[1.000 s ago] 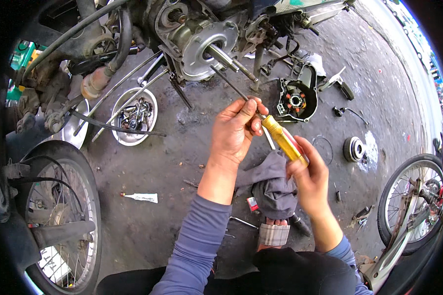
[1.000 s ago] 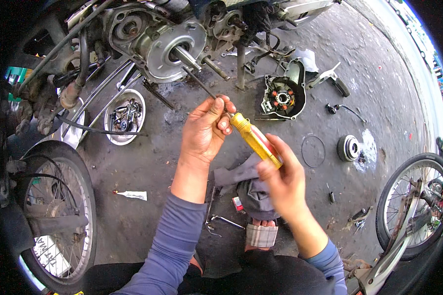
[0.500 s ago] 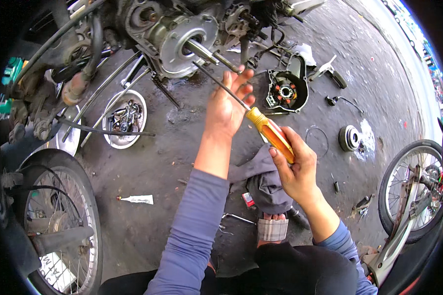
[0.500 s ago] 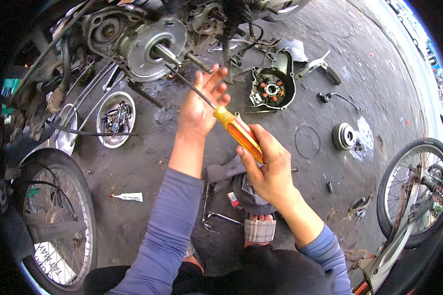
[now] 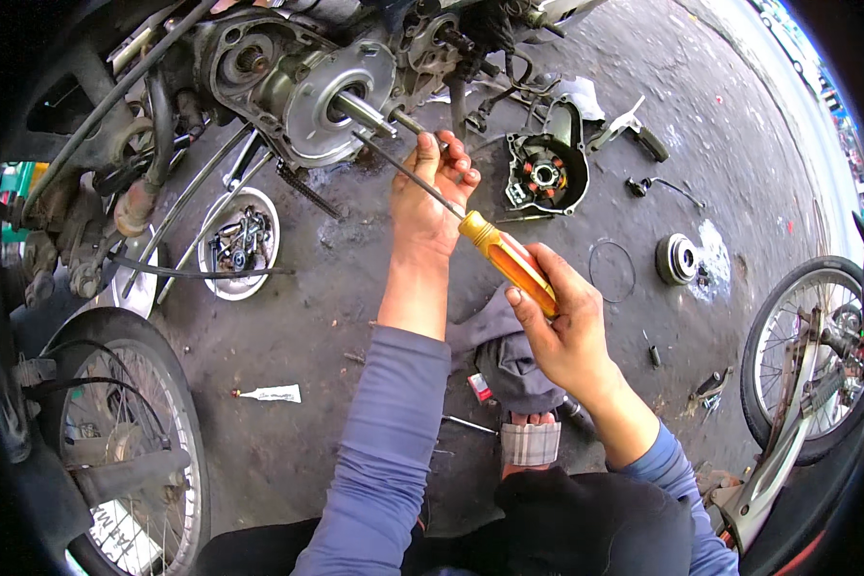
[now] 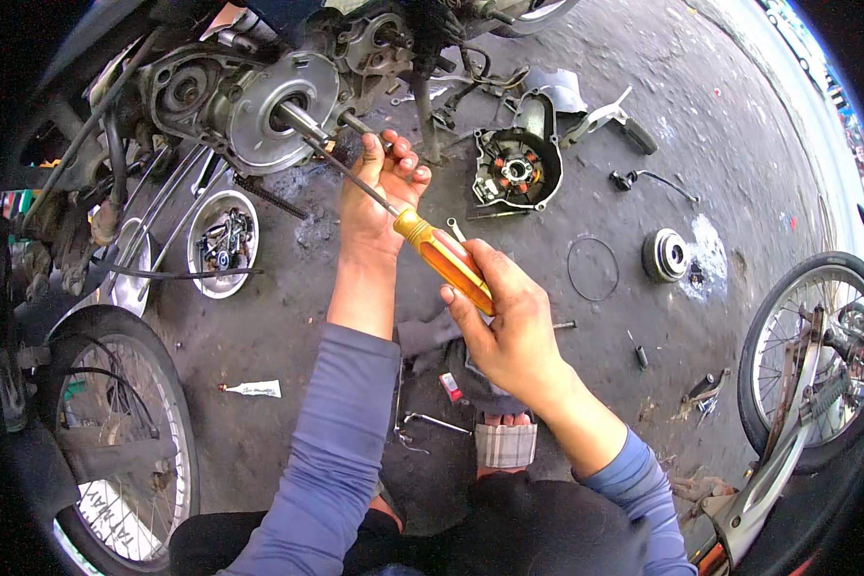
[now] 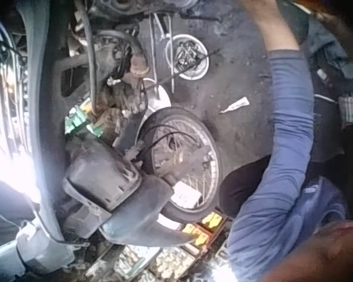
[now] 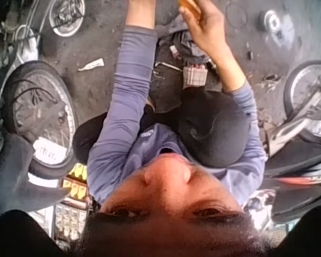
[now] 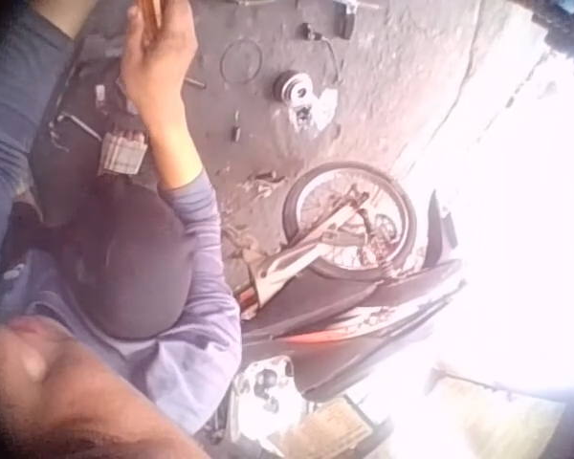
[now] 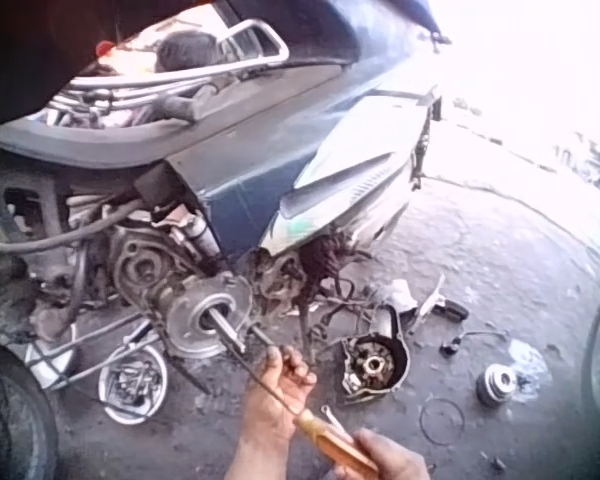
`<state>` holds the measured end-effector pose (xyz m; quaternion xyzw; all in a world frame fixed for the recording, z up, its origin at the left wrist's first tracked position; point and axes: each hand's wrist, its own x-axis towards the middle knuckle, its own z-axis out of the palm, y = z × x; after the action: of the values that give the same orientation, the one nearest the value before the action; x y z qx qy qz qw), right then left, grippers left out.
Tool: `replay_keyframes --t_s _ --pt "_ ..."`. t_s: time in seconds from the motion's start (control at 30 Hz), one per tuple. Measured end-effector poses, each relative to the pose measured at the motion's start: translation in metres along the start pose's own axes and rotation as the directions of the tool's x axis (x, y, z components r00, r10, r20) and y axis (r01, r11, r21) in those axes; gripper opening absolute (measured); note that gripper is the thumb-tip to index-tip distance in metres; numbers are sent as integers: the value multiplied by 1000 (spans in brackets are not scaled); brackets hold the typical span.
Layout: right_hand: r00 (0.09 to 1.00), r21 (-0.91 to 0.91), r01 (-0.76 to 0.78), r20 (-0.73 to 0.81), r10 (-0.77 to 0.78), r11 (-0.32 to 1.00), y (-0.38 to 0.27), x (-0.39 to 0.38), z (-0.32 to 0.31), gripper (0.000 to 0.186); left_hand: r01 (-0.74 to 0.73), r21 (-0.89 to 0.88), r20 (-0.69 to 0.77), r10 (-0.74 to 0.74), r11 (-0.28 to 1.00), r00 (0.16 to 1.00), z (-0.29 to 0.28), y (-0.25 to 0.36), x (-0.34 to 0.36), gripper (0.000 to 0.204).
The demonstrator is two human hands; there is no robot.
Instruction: Applying grey sealant to a circular engine component and installing it onto the engine crankcase shaft.
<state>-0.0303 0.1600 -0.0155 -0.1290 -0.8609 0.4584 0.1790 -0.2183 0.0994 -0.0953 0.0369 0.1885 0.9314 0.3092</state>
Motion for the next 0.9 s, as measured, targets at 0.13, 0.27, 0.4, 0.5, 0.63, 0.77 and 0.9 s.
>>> replay_keyframes --t_s 0.13,0.27,0.4,0.5,0.63,0.77,0.9 --pt "1000 -5 8 7 -8 1000 2 -1 2 40 39 130 0 -39 991 999 -1 14 1 25" --pt "999 -38 40 -7 -41 998 3 -2 3 41 54 111 -17 -52 992 998 1 5 3 27" --pt "997 -41 78 -16 -79 996 3 1 0 41 72 148 -34 -67 986 997 5 11 3 27" --pt "993 -29 112 -41 -113 993 1 -3 7 41 57 107 -41 -53 993 998 2 11 0 27" --pt "999 -80 38 17 -37 996 -4 -2 -1 43 43 125 -43 -38 991 998 1 1 1 29" --pt "995 -46 93 -23 -94 995 1 -7 5 41 52 91 -4 -52 995 999 -8 5 2 30" --pt "998 -40 58 -16 -58 998 -5 -5 4 40 52 100 17 -54 994 998 -10 8 2 29"
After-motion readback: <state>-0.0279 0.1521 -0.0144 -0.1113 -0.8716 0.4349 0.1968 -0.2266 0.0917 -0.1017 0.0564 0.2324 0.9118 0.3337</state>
